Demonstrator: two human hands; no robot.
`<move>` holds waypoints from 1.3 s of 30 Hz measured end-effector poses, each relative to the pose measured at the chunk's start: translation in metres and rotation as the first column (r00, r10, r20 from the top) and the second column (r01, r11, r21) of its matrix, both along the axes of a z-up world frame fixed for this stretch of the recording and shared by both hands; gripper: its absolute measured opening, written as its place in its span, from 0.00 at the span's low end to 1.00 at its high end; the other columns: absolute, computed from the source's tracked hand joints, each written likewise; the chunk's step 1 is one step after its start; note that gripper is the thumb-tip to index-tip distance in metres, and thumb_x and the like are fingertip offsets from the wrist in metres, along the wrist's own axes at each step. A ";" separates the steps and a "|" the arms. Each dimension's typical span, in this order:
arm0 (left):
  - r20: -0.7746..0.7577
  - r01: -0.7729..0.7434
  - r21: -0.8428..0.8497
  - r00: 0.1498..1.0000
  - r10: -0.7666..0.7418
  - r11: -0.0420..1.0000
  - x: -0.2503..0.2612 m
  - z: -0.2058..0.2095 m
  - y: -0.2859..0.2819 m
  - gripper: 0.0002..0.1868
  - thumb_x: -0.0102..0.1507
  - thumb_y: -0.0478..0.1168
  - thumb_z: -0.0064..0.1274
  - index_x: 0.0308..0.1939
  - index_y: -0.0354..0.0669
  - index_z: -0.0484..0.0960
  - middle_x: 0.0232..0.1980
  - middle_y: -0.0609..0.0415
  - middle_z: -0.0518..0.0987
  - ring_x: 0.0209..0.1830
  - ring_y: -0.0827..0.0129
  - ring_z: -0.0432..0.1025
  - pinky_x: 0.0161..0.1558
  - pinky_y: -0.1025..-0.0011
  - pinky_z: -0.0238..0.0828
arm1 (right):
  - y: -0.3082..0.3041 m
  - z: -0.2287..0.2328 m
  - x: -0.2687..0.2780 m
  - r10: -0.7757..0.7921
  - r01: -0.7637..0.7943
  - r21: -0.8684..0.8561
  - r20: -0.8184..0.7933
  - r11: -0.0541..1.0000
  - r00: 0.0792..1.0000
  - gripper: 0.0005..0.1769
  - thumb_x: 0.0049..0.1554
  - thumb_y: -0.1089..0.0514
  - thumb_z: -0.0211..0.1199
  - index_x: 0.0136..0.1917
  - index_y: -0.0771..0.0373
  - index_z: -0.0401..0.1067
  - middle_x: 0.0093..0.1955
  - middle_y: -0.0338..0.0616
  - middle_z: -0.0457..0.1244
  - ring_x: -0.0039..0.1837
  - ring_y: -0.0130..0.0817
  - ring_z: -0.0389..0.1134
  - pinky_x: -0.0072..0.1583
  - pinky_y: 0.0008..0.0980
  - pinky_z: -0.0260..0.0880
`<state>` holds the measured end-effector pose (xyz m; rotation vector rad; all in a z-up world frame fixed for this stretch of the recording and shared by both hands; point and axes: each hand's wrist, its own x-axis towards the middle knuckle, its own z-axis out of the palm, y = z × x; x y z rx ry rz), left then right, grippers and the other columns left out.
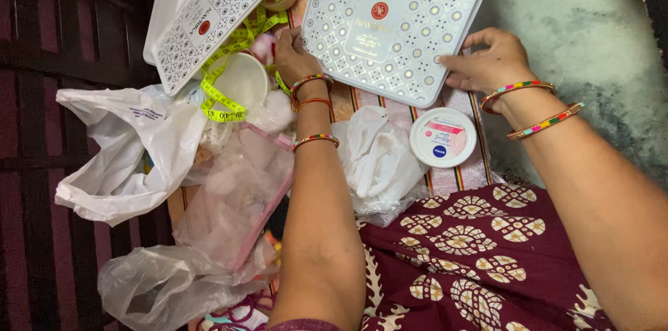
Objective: The person organizes craft supplies on a patterned mat. They handle a roll of tape, colored markers, and a measuring tape, then place them into a white plastic container. They close the container and stack it with others.
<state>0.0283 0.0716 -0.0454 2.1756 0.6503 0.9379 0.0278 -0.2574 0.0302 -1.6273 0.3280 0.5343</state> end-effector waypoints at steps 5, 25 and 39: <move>0.006 0.014 0.027 1.000 -0.014 1.000 0.001 -0.022 0.009 0.10 0.61 0.26 0.50 0.43 0.39 0.82 0.42 0.45 0.82 0.42 0.52 0.76 0.48 0.61 0.74 | 0.007 -0.008 -0.006 0.127 -0.129 -0.028 -0.046 0.991 0.991 0.20 0.48 0.67 0.75 0.45 0.64 0.64 0.44 0.43 0.70 0.43 0.31 0.75 0.42 0.29 0.80; -0.179 -0.044 0.139 0.981 0.068 0.989 -0.022 0.007 -0.008 0.10 0.61 0.26 0.53 0.43 0.42 0.83 0.41 0.43 0.78 0.42 0.48 0.73 0.47 0.55 0.70 | 0.005 -0.022 0.030 -0.001 0.112 -0.352 0.300 0.929 0.954 0.18 0.53 0.48 0.74 0.40 0.62 0.72 0.35 0.43 0.70 0.36 0.33 0.73 0.41 0.34 0.72; -0.264 0.050 0.093 0.964 -0.024 0.994 -0.012 0.002 0.001 0.32 0.56 0.19 0.51 0.56 0.55 0.87 0.41 0.46 0.75 0.42 0.55 0.75 0.51 0.61 0.73 | 0.004 -0.020 0.048 -0.012 0.148 -0.398 0.324 0.905 0.946 0.24 0.63 0.41 0.61 0.45 0.67 0.71 0.40 0.54 0.68 0.42 0.51 0.73 0.48 0.48 0.74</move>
